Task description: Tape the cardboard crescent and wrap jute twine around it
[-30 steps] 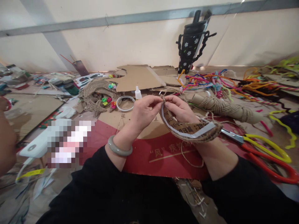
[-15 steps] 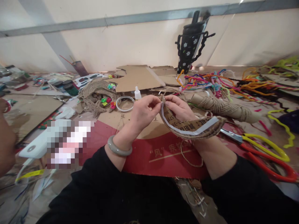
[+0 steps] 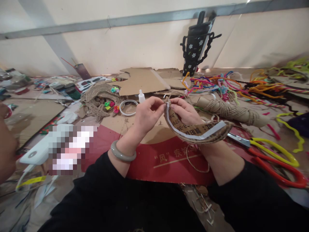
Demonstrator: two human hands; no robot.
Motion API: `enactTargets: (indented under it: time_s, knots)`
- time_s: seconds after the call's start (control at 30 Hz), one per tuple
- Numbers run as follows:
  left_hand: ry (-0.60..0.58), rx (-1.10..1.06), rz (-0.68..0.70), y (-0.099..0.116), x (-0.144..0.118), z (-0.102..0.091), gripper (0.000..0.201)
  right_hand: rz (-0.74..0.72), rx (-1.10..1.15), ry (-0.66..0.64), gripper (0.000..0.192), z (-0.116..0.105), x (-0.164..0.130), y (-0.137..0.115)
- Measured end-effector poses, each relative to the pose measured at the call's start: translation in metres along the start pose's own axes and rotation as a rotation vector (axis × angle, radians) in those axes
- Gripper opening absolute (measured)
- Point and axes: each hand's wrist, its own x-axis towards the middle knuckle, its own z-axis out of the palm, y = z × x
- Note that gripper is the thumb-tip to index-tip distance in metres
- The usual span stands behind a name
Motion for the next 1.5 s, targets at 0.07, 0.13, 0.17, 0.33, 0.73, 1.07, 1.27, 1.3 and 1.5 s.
enactTargets:
  time_s: [0.07, 0.13, 0.17, 0.33, 0.73, 1.07, 1.27, 1.3, 1.5]
  knots:
    - [-0.005, -0.041, -0.046, -0.001, 0.0, 0.001, 0.013, -0.009, 0.017, -0.004, 0.023, 0.0, 0.0, 0.0]
    - [-0.006, -0.093, -0.077, -0.003, 0.0, 0.002, 0.012, -0.018, 0.022, -0.012, 0.024, 0.0, 0.0, 0.001]
    - [-0.003, -0.114, -0.085, -0.003, 0.0, 0.002, 0.01, -0.021, 0.024, -0.014, 0.024, 0.0, 0.0, 0.001]
    - [0.028, -0.11, 0.013, -0.004, -0.001, 0.003, 0.019, -0.016, 0.059, -0.002, 0.026, 0.001, 0.002, 0.003]
    - [0.008, 0.005, 0.192, 0.004, -0.001, 0.0, 0.011, -0.036, -0.001, 0.034, 0.022, 0.0, 0.003, 0.002]
    - [-0.078, -0.27, -0.134, 0.007, 0.001, 0.0, 0.012, -0.021, 0.033, 0.013, 0.026, 0.003, 0.002, 0.003]
    - [-0.121, -0.447, -0.326, 0.008, 0.005, 0.0, 0.01, -0.006, 0.07, 0.007, 0.026, 0.006, 0.0, 0.002]
    - [-0.12, -0.467, -0.355, 0.007, 0.005, 0.0, 0.01, -0.005, 0.073, 0.007, 0.026, 0.006, 0.0, 0.002]
    - [-0.098, -0.52, -0.511, 0.006, 0.005, 0.001, 0.017, -0.025, 0.02, 0.005, 0.023, 0.004, -0.001, 0.0]
